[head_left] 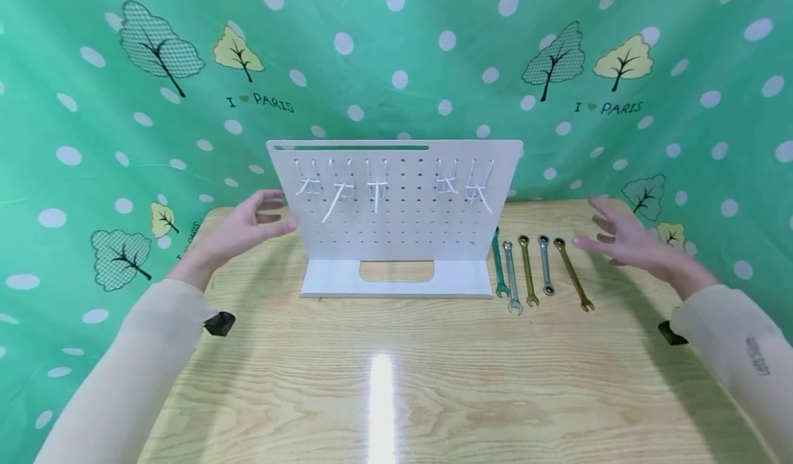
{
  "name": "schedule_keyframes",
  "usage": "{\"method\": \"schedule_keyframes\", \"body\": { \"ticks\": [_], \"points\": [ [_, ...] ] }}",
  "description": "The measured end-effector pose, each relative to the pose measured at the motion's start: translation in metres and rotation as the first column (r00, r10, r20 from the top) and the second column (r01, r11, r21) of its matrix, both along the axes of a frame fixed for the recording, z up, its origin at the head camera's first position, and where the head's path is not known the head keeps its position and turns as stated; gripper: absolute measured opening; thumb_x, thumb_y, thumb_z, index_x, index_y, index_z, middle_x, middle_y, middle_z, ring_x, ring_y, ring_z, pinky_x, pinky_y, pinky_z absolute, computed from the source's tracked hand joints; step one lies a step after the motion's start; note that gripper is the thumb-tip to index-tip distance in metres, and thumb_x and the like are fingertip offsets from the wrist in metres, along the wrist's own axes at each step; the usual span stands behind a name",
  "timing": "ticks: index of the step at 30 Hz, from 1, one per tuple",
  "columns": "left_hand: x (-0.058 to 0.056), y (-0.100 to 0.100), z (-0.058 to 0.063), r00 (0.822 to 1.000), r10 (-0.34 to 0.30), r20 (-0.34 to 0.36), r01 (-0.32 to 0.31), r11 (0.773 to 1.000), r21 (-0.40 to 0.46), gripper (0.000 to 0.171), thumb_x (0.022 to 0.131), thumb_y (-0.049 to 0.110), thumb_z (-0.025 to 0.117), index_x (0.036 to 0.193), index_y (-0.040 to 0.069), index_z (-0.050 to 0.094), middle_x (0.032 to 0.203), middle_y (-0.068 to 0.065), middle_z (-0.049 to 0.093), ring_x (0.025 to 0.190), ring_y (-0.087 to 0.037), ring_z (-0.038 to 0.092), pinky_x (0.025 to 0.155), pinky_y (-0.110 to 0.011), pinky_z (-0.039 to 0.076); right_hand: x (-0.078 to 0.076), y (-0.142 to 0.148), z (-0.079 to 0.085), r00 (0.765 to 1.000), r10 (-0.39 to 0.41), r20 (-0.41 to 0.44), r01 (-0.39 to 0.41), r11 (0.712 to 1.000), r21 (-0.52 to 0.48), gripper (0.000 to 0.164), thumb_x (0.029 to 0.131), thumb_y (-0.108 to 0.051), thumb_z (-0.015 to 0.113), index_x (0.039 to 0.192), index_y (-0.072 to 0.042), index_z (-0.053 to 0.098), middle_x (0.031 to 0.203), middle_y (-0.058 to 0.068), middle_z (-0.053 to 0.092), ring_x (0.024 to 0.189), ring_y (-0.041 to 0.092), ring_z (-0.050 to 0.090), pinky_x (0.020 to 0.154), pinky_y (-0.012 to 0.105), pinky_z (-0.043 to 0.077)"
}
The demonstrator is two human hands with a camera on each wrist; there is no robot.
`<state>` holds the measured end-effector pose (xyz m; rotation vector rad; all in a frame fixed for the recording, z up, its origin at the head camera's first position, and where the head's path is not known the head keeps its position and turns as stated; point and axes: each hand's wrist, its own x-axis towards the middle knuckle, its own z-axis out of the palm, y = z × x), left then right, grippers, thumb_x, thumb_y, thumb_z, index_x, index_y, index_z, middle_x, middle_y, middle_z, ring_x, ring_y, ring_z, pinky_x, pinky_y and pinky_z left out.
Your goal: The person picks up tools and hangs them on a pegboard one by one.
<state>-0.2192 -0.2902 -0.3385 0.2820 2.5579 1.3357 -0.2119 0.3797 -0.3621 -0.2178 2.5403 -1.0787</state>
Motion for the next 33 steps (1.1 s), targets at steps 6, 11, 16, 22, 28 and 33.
{"method": "schedule_keyframes", "body": {
  "ticks": [6,11,16,22,28,33],
  "points": [
    [-0.001,0.006,-0.028,0.995,-0.017,0.103,0.005,0.993,0.117,0.074,0.097,0.021,0.072,0.154,0.006,0.027,0.153,-0.021,0.037,0.135,-0.042,0.043,0.106,-0.060,0.045,0.000,0.009,-0.027,0.993,-0.083,0.087,0.092,0.991,-0.096,0.102,0.101,-0.038,0.065,0.161,-0.015,-0.015,0.161,0.036,0.002,0.138,0.059,0.030,0.094,0.061,0.054],
    [-0.001,0.011,-0.053,0.986,-0.005,0.168,-0.025,0.984,0.177,0.080,0.095,0.021,0.074,0.157,0.006,0.025,0.151,-0.024,0.038,0.129,-0.043,0.049,0.100,-0.059,0.051,0.000,0.012,-0.042,0.992,-0.086,0.096,0.096,0.991,-0.097,0.101,0.101,-0.037,0.066,0.161,-0.008,-0.009,0.155,0.041,0.014,0.127,0.057,0.045,0.086,0.051,0.060],
    [0.000,0.015,-0.073,0.971,0.010,0.237,-0.066,0.971,0.231,0.084,0.094,0.019,0.075,0.157,0.006,0.022,0.151,-0.026,0.035,0.128,-0.045,0.050,0.098,-0.053,0.055,-0.006,0.012,-0.059,0.981,-0.097,0.165,0.112,0.990,-0.080,0.100,0.099,-0.036,0.068,0.161,-0.002,-0.003,0.143,0.033,0.031,0.104,0.034,0.057,0.074,0.040,0.059],
    [-0.004,0.019,-0.098,0.966,0.026,0.257,-0.098,0.958,0.271,0.071,0.097,0.017,0.072,0.154,0.006,0.030,0.146,-0.025,0.037,0.126,-0.042,0.050,0.093,-0.045,0.058,-0.010,0.008,-0.072,0.957,-0.155,0.247,0.184,0.978,-0.098,0.100,0.095,-0.028,0.075,0.158,0.004,0.005,0.111,0.012,0.036,0.065,0.010,0.046,0.059,0.030,0.057],
    [-0.007,0.016,-0.108,0.972,-0.007,0.236,-0.069,0.948,0.309,0.052,0.104,0.020,0.061,0.149,0.009,0.037,0.144,-0.024,0.039,0.130,-0.042,0.049,0.094,-0.041,0.058,-0.007,0.008,-0.072,0.956,-0.182,0.230,0.204,0.976,-0.076,0.091,0.095,-0.026,0.076,0.155,0.005,0.015,0.105,0.010,0.033,0.063,0.009,0.046,0.055,0.030,0.055],
    [-0.001,0.007,-0.109,0.976,-0.001,0.216,-0.074,0.938,0.339,0.049,0.106,0.021,0.058,0.149,0.009,0.037,0.145,-0.026,0.038,0.131,-0.044,0.048,0.094,-0.042,0.058,-0.008,0.002,-0.074,0.960,-0.182,0.214,0.202,0.976,-0.076,0.085,0.095,-0.026,0.075,0.153,0.006,0.021,0.107,0.011,0.033,0.066,0.009,0.048,0.057,0.030,0.057]
  ]
}}
